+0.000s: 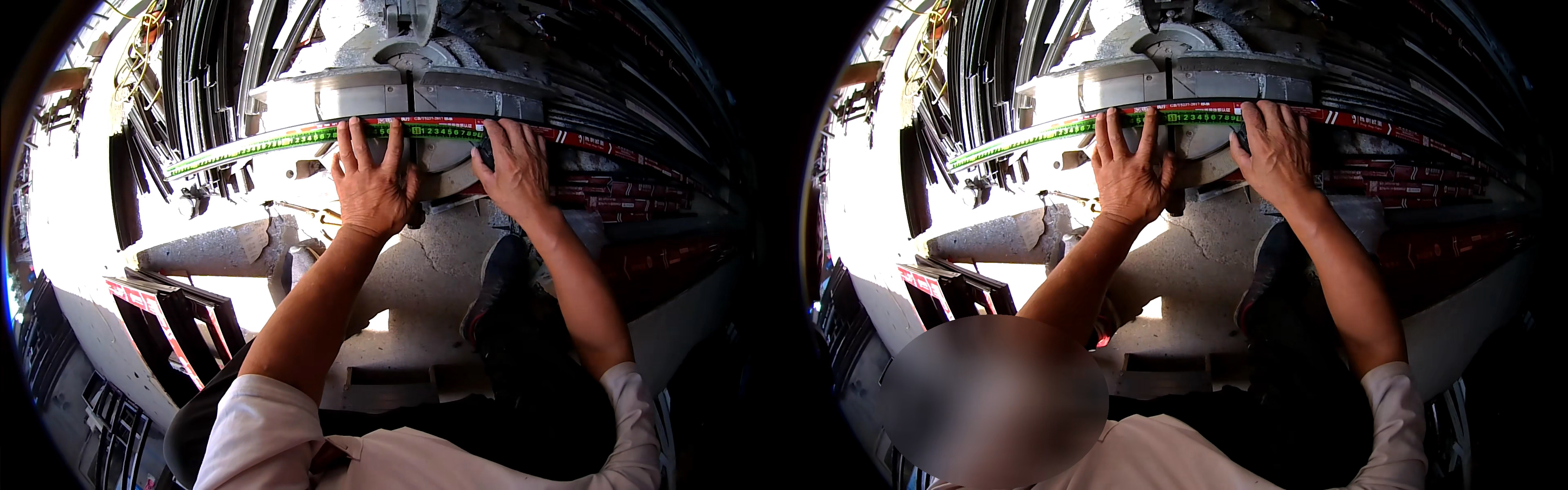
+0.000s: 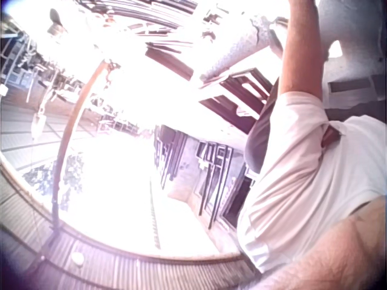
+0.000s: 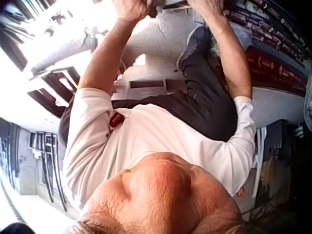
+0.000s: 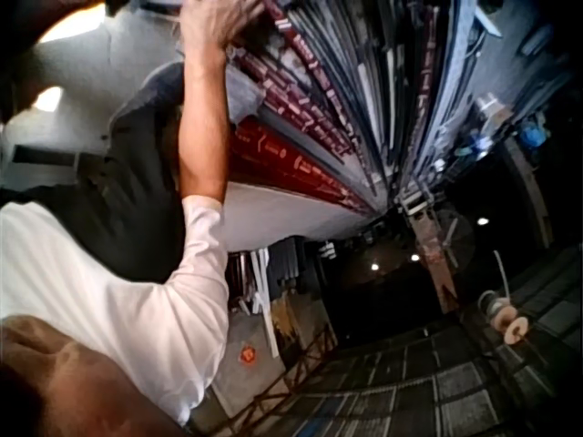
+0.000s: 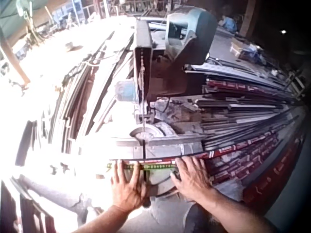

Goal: The person measures and marks a long profile with a tape measure and marker, then uses a miter saw to cut the profile at the marked point. The cut piece is placed into a window frame assembly on the floor.

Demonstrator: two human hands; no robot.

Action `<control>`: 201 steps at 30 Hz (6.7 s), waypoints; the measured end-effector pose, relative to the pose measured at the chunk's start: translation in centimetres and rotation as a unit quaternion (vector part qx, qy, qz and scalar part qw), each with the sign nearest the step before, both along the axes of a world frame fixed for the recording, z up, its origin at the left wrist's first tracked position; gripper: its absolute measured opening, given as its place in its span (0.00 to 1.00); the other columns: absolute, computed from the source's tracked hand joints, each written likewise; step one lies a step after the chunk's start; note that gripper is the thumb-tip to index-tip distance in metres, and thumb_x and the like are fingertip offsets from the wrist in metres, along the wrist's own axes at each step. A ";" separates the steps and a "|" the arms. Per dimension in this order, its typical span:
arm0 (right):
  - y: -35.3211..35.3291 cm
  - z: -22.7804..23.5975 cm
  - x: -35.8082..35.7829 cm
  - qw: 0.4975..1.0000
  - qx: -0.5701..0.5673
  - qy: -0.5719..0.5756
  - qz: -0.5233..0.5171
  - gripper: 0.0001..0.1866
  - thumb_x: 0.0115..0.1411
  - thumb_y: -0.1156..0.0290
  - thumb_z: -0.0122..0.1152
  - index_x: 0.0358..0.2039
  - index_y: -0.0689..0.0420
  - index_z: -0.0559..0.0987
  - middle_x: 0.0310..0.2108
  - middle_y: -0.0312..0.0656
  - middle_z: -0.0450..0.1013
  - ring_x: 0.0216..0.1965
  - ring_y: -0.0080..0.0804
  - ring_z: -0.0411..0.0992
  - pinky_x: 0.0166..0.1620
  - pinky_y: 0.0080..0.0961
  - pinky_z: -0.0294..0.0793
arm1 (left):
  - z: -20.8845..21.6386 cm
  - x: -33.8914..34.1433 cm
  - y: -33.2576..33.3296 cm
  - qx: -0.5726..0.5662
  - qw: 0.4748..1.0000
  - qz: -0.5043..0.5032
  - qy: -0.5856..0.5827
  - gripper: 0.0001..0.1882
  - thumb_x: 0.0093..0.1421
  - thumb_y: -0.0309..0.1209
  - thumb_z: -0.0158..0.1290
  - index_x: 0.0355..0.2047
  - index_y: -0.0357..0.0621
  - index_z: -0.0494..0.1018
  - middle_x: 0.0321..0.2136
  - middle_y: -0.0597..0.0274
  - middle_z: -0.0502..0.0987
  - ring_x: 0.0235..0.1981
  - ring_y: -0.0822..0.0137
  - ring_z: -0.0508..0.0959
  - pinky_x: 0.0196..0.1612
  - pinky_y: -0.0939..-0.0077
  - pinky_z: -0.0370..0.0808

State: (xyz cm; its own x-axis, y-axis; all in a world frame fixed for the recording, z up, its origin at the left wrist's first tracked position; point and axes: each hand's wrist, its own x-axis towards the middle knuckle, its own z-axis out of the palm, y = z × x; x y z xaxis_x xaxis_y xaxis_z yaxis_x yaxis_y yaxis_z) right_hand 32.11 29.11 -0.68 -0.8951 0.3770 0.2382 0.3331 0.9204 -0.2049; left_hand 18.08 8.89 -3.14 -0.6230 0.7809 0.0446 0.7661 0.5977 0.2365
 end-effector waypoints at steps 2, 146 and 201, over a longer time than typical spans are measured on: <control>0.3 -0.2 0.0 1.000 -0.005 0.015 0.009 0.24 0.58 0.65 0.70 0.53 0.59 0.76 0.49 0.45 0.73 0.53 0.46 0.71 0.55 0.46 0.69 | 0.4 0.0 0.0 -0.009 1.000 0.004 0.003 0.38 0.68 0.54 0.46 0.77 0.64 0.54 0.72 0.27 0.48 0.74 0.29 0.47 0.70 0.34 0.52; 17.7 -7.1 6.2 0.420 -0.659 0.403 -0.476 0.21 0.67 0.68 0.69 0.58 0.56 0.75 0.62 0.52 0.69 0.68 0.47 0.64 0.70 0.45 0.70 | 2.3 -25.7 -4.5 -0.170 0.960 0.040 -0.218 0.44 0.57 0.73 0.58 0.49 0.40 0.80 0.27 0.64 0.77 0.32 0.69 0.75 0.39 0.70 0.73; 17.8 1.7 11.2 0.710 -0.498 0.211 -0.451 0.25 0.69 0.56 0.65 0.59 0.59 0.77 0.49 0.43 0.77 0.51 0.34 0.77 0.56 0.30 0.76 | 3.6 -26.2 -3.9 -0.244 0.950 0.022 -0.196 0.49 0.57 0.77 0.49 0.42 0.35 0.81 0.37 0.41 0.84 0.49 0.42 0.83 0.69 0.40 0.56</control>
State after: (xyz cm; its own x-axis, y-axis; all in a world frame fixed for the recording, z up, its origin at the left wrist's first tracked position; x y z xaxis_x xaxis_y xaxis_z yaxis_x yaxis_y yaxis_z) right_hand 43.34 46.92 1.04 -0.1099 0.9210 -0.3737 0.4103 -0.3004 -0.8610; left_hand -8.14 5.01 0.44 -0.5494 0.6220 -0.5579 0.6479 0.7387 0.1857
